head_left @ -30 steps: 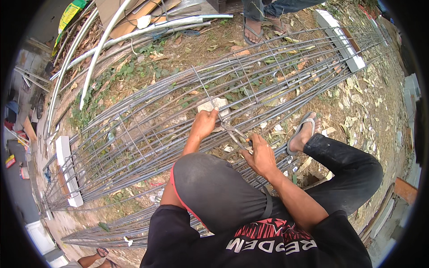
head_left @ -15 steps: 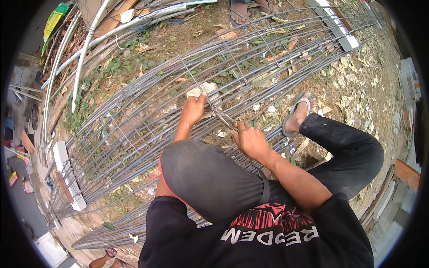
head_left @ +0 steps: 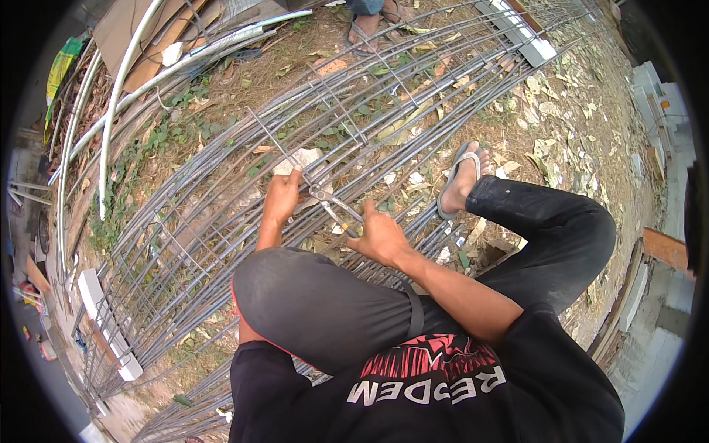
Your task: The person ties wire around rebar rods using a pair of pliers to assemble a structural grid for construction.
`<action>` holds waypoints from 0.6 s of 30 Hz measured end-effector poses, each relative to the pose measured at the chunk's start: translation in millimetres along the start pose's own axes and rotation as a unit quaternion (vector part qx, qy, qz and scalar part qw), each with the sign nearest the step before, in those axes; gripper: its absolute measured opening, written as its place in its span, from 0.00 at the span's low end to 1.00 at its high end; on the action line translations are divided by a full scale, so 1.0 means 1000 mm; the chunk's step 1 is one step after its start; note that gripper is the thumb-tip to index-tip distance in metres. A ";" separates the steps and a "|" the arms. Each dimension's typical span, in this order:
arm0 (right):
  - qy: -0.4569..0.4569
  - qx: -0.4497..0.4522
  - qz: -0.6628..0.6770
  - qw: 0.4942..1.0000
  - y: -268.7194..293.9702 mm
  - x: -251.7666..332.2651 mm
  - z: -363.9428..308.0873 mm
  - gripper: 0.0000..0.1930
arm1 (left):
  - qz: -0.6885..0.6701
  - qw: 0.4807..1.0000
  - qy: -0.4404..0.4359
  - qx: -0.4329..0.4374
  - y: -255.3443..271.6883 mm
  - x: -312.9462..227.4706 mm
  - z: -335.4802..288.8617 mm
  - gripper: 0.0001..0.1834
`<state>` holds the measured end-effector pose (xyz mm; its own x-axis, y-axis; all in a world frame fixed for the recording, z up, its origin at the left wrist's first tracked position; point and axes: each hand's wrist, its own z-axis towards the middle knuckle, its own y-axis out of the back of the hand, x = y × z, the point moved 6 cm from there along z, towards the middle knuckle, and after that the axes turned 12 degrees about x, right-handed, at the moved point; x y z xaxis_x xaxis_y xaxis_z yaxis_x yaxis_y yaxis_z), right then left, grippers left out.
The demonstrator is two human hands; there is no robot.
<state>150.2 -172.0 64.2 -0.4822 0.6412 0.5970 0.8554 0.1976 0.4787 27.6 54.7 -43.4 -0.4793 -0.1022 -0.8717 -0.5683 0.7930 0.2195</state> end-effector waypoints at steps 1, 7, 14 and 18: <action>0.052 -0.055 -0.036 0.996 -0.001 0.003 -0.004 0.31 | -0.008 1.000 0.003 0.005 0.003 0.003 0.002 0.36; 0.059 0.213 0.418 0.881 -0.037 -0.039 0.039 0.28 | 0.000 1.000 0.018 -0.004 0.003 0.004 -0.008 0.38; -0.022 0.262 0.400 0.878 -0.057 -0.030 0.024 0.32 | 0.034 0.999 -0.018 0.002 -0.001 0.000 0.003 0.35; 0.037 0.006 -0.066 0.997 -0.009 -0.013 0.014 0.29 | 0.006 0.999 -0.020 -0.040 0.006 0.006 -0.006 0.35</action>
<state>151.1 -171.9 43.3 -0.6036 0.5519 0.5754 0.7851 0.2855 0.5497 17.8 55.5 -44.6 -0.4603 -0.0685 -0.8851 -0.6154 0.7432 0.2625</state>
